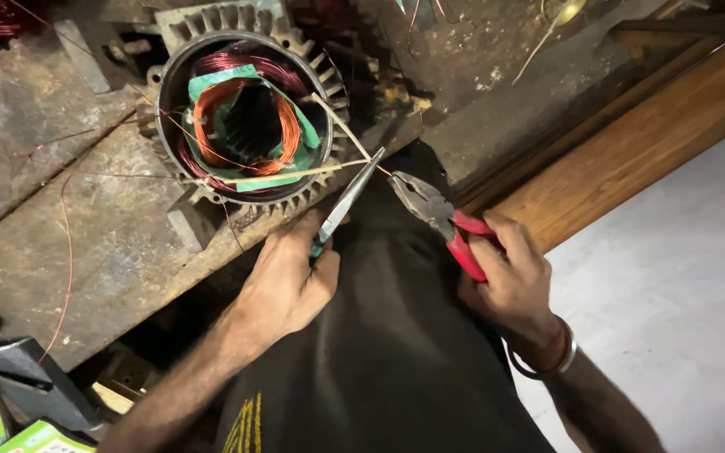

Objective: The person repairs an electrical motor stator by stripping copper wire insulation, twisting wires together, and securing connections with pliers. The person uses a wooden stick to adjust internal components and continues to manipulate wires within the stator.

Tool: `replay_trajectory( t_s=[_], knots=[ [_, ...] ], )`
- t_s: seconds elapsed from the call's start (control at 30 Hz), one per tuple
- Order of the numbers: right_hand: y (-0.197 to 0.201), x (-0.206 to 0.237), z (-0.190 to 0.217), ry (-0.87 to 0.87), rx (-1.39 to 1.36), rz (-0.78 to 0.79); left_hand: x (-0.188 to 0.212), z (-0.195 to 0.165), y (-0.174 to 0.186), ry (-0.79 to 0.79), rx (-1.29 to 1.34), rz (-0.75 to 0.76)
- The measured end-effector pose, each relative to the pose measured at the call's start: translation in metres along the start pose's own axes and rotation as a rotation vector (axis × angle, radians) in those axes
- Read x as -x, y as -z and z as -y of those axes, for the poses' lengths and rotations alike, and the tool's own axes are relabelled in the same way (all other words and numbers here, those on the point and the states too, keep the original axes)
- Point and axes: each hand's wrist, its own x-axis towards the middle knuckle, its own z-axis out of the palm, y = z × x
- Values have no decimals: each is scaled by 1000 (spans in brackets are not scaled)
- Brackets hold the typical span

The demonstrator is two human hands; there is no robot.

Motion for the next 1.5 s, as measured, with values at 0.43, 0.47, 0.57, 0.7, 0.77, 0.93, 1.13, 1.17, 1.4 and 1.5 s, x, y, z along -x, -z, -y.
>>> replay_trajectory(
  t_s=[0.43, 0.47, 0.57, 0.7, 0.77, 0.93, 1.13, 1.17, 1.4, 1.5],
  knots=[
    [6, -12, -76, -469, -1403, 844, 4, 5, -8, -223, -37, -159],
    [6, -16, -79, -650, -1647, 964, 3, 3, -6, -135, -20, -108],
    [8, -23, -79, -664, -1560, 1005, -3, -3, 2, 63, 44, 42],
    [11, -17, -55, 5, -677, 490, -6, -7, 7, 239, 54, 155],
    [13, -9, -40, 49, -308, 266, -5, -7, 5, 84, 21, 52],
    [5, -3, -17, 69, 35, 52, -2, -6, 1, -127, -35, -84],
    [7, -7, -12, 159, 166, 8, -6, -13, 5, -63, 36, -33],
    [7, -7, -12, 170, 175, 4, -7, -15, 6, 15, 56, 5],
    [3, -3, -11, 115, 89, -2, -12, -22, 8, 50, 65, 40],
    [6, -5, -15, 95, 19, 52, -8, -15, 4, 176, 74, 65]
  ],
)
